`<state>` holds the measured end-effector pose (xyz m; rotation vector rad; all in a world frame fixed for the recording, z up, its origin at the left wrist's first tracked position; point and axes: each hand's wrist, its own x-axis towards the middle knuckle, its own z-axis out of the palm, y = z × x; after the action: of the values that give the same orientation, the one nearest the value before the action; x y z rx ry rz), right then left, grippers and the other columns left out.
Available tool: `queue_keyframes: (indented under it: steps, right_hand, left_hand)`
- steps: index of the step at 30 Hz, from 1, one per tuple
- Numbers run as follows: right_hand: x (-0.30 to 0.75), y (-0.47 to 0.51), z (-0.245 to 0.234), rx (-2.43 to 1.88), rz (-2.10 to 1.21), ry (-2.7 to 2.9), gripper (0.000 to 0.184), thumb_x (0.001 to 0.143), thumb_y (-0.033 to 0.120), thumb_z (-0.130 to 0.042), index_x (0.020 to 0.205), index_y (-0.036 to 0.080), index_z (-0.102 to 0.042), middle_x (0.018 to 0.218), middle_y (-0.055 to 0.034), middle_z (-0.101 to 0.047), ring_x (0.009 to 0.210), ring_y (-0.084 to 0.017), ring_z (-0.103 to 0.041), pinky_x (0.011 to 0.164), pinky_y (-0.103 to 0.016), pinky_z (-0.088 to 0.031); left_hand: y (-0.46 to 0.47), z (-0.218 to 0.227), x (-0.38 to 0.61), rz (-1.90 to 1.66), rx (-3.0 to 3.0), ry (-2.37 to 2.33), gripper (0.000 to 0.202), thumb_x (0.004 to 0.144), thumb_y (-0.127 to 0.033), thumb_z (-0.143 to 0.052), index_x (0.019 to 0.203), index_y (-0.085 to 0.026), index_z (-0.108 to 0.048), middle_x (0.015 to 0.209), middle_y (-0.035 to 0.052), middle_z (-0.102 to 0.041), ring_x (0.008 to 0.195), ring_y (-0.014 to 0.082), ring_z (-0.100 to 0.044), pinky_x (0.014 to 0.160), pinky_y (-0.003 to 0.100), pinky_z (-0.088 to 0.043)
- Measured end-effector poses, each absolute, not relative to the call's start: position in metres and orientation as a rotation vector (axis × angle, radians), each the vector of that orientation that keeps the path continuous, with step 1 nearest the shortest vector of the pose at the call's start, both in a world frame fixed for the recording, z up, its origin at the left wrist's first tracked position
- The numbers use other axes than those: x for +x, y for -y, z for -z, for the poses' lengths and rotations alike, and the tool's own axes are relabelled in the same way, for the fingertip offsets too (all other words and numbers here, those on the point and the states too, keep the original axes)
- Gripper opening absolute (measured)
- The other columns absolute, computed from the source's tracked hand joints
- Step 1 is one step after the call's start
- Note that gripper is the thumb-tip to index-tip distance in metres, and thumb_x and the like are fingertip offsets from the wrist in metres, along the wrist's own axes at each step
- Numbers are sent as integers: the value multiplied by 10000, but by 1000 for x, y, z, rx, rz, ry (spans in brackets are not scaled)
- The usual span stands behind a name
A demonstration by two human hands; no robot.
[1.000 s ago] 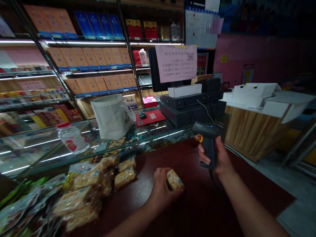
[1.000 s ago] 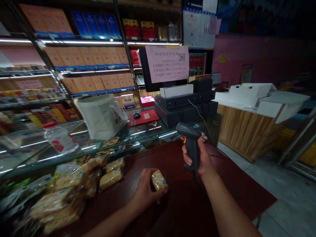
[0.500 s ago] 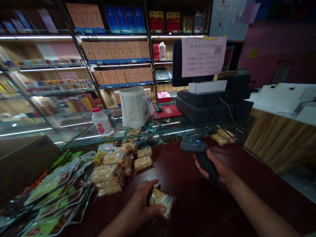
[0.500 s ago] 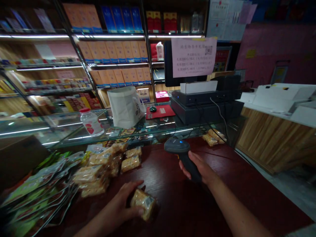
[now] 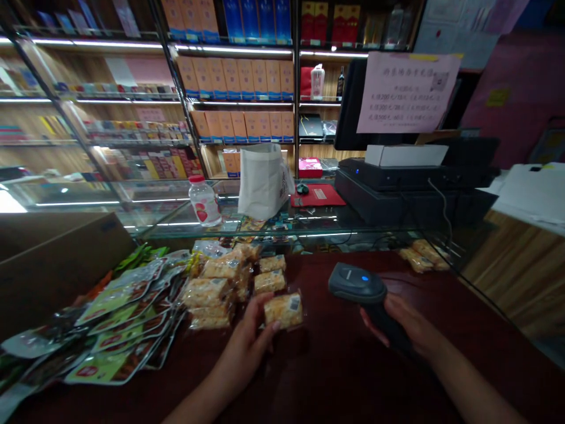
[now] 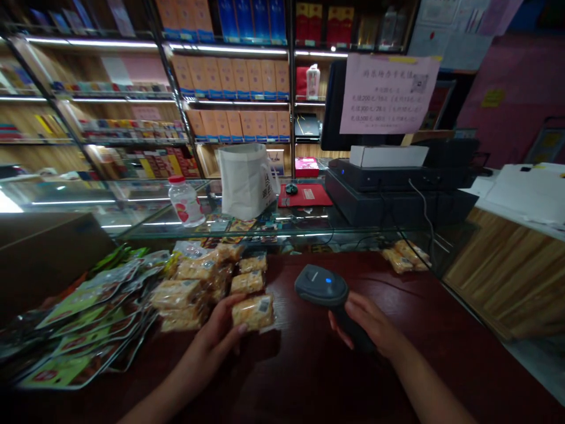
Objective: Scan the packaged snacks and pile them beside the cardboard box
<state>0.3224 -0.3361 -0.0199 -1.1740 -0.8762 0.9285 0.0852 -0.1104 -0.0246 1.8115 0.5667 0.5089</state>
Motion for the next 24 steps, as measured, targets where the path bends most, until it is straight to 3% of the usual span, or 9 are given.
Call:
queue_keyframes:
  steps: [6, 11, 22, 24]
  right_hand:
    - [315, 333, 19, -1263, -977, 987, 557, 823, 671, -612, 886, 119, -661, 752, -63, -643, 473, -88, -523, 440, -198, -366]
    - [313, 330, 25, -1314, -982, 1100, 580, 818, 698, -592, 866, 123, -651, 743, -61, -641, 443, -82, -500, 426, -201, -345]
    - [309, 330, 22, -1304, -1025, 1165, 535, 865, 657, -566, 922, 130, -641, 754, -50, -637, 453, -75, -495, 445, -196, -356]
    - [309, 329, 21, -1314, -1013, 1170, 513, 879, 636, -565, 912, 130, -638, 746, -49, -637, 449, -72, -494, 449, -196, -362]
  left_hand:
    - [103, 12, 87, -511, 1590, -653, 522, 728, -453, -695, 1114, -177, -478, 1038, 79, -648, 846, 207, -644, 554, 255, -519]
    - [103, 8, 88, -591, 1515, -723, 586, 690, -456, -724, 1161, -173, -520, 1147, 101, -652, 980, 252, -654, 664, 319, -579]
    - [105, 11, 90, -647, 1501, -740, 552, 678, -446, -731, 1121, -184, -530, 1171, 93, -654, 1043, 276, -661, 731, 362, -607]
    - [105, 10, 90, -648, 1536, -753, 536, 694, -438, -714, 1122, -174, -529, 1182, 106, -652, 984, 267, -686, 737, 366, -605]
